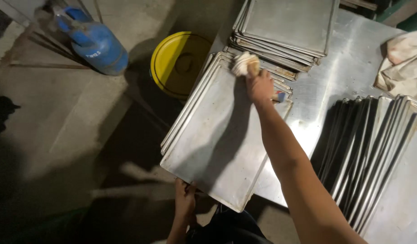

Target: Clean and stack metal baking trays at a bakery workstation.

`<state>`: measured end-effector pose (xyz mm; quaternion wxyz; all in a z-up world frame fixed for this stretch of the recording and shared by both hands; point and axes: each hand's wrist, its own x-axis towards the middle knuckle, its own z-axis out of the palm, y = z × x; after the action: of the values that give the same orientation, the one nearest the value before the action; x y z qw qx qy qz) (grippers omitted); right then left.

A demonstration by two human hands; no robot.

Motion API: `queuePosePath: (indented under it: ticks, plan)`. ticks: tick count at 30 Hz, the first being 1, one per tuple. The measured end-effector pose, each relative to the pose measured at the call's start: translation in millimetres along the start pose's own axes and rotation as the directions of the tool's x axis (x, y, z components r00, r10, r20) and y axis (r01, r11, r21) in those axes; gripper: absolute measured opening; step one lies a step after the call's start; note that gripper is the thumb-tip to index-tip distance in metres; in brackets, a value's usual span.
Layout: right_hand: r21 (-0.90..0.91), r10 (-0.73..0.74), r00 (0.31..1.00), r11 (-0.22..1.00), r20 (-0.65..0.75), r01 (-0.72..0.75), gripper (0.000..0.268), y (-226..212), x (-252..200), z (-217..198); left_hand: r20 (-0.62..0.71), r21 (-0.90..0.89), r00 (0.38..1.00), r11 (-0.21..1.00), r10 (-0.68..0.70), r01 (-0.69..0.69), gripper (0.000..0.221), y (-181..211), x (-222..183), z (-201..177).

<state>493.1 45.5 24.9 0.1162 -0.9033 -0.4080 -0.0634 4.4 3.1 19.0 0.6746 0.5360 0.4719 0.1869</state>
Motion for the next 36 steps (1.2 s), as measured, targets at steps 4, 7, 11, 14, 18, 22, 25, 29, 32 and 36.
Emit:
queuePosePath:
  ticks: [4,7,11,14,18,22,25,29,32,36]
  plan:
    - [-0.06,0.137,0.989,0.988,-0.062,-0.14,0.055,-29.4,1.1,-27.4,-0.052,-0.071,0.957,0.957,-0.285,0.281,0.047,45.3,-12.3,10.8]
    - [0.043,0.087,0.996,0.995,0.013,-0.087,0.065,-89.9,-45.8,-37.2,0.004,0.009,0.973,0.973,0.232,-0.232,0.042,-20.5,5.0,-2.0]
    - [-0.074,-0.146,0.974,0.988,-0.174,0.135,0.063,-147.3,-137.9,-4.0,0.037,-0.044,0.977,0.977,0.208,-0.206,0.038,-8.3,3.0,0.0]
    - [0.177,-0.107,0.978,0.981,0.177,0.076,0.047,-184.8,-215.1,-43.0,0.061,-0.281,0.998,0.96,0.03,-0.011,0.033,-31.6,11.6,-5.8]
    - [0.512,-0.489,0.796,0.815,0.357,0.271,0.064,-184.3,-283.3,-141.4,0.158,-0.356,0.987,0.932,-0.009,0.066,0.032,-13.2,-8.3,-32.0]
    - [0.776,-0.275,0.846,0.587,0.458,-0.23,0.062,-110.7,-346.8,-152.5,-0.091,0.203,0.977,0.964,0.193,-0.171,0.04,1.3,-53.0,-58.4]
    - [0.342,0.453,0.581,0.506,0.676,-0.792,0.057,-101.8,-360.0,-230.9,0.242,0.502,0.761,0.593,0.602,-0.629,0.051,41.3,-78.7,-62.4]
    - [0.581,0.663,0.666,0.407,0.342,-0.704,0.05,-80.4,-394.7,-279.0,0.728,0.523,0.419,-0.044,0.543,-0.851,0.082,68.1,-48.4,-37.5]
    - [0.669,0.838,0.511,0.269,0.193,-0.693,0.054,-94.3,-400.1,-336.9,0.796,0.446,0.353,-0.083,0.491,-0.891,0.077,78.9,-26.9,-12.2]
    - [0.86,0.749,0.651,0.405,-0.118,-0.31,0.038,-25.0,-446.5,-315.1,0.758,0.382,0.394,0.135,0.52,-0.914,0.071,130.7,-49.6,2.9]
